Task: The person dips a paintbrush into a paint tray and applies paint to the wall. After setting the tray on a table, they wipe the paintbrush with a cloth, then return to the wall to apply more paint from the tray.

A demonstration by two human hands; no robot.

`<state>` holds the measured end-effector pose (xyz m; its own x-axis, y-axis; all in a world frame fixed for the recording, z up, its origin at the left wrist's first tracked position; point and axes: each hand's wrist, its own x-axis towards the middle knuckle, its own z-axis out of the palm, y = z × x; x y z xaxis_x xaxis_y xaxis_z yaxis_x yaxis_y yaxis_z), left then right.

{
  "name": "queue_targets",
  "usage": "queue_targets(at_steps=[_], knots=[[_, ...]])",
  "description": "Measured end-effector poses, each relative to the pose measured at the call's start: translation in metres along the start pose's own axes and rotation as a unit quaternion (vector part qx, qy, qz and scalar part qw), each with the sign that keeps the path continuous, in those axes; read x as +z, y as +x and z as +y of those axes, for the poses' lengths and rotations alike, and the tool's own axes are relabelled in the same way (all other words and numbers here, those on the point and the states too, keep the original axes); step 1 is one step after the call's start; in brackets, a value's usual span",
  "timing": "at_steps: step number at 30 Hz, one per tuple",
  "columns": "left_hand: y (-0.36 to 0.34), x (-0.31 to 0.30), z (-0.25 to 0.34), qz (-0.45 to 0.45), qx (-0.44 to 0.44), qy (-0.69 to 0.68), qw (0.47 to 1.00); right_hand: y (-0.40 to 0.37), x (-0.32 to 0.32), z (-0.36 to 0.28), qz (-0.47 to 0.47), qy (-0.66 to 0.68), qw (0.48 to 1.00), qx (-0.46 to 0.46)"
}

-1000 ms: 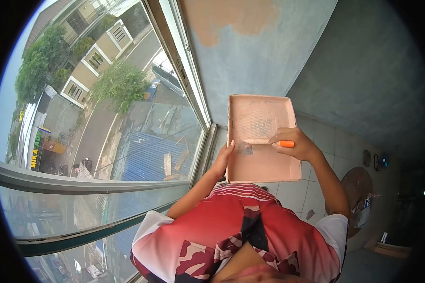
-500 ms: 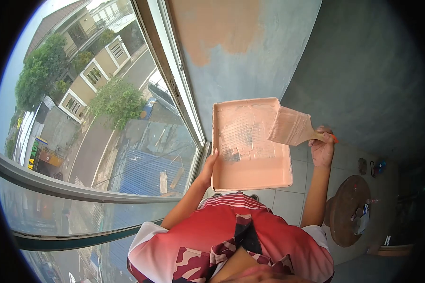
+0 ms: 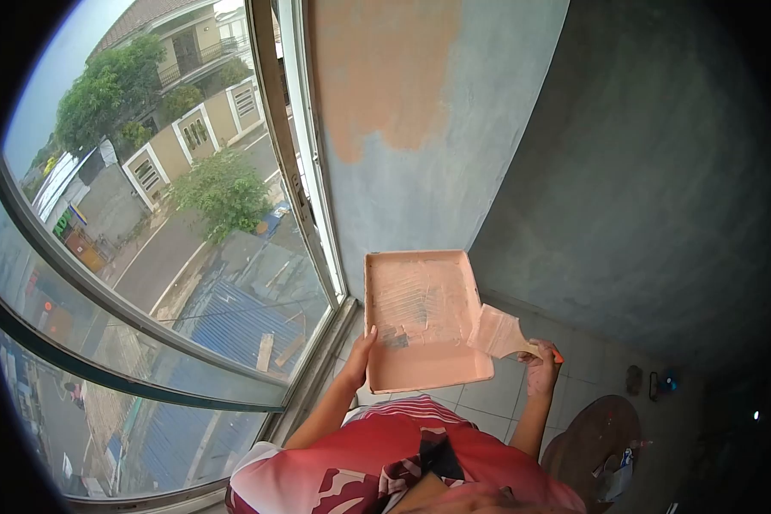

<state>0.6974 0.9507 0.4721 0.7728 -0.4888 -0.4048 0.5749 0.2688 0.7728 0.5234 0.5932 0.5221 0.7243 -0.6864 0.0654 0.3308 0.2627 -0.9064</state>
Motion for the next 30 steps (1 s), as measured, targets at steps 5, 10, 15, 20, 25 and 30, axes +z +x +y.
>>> queue_targets(at_steps=[5,10,15,20,25,30], knots=[[0.002,0.016,-0.033,0.01,-0.029,-0.036,0.999,0.015,-0.024,-0.009,-0.03,-0.002,0.999,0.011],[0.005,0.026,-0.038,0.001,-0.036,-0.055,0.998,0.029,-0.032,-0.008,-0.007,0.035,0.999,0.01],[0.001,0.037,-0.031,0.018,-0.002,-0.03,0.999,0.037,-0.035,-0.003,-0.016,0.003,1.0,0.013],[-0.002,0.034,-0.03,0.044,0.015,-0.035,0.998,0.046,-0.027,0.004,0.004,0.043,0.998,0.044],[-0.003,0.027,-0.026,0.058,0.034,-0.029,0.997,0.058,-0.013,0.008,-0.011,0.041,0.996,0.075],[-0.006,0.008,-0.017,0.06,0.033,-0.036,0.997,0.068,0.014,0.019,-0.079,-0.006,0.993,0.091]])
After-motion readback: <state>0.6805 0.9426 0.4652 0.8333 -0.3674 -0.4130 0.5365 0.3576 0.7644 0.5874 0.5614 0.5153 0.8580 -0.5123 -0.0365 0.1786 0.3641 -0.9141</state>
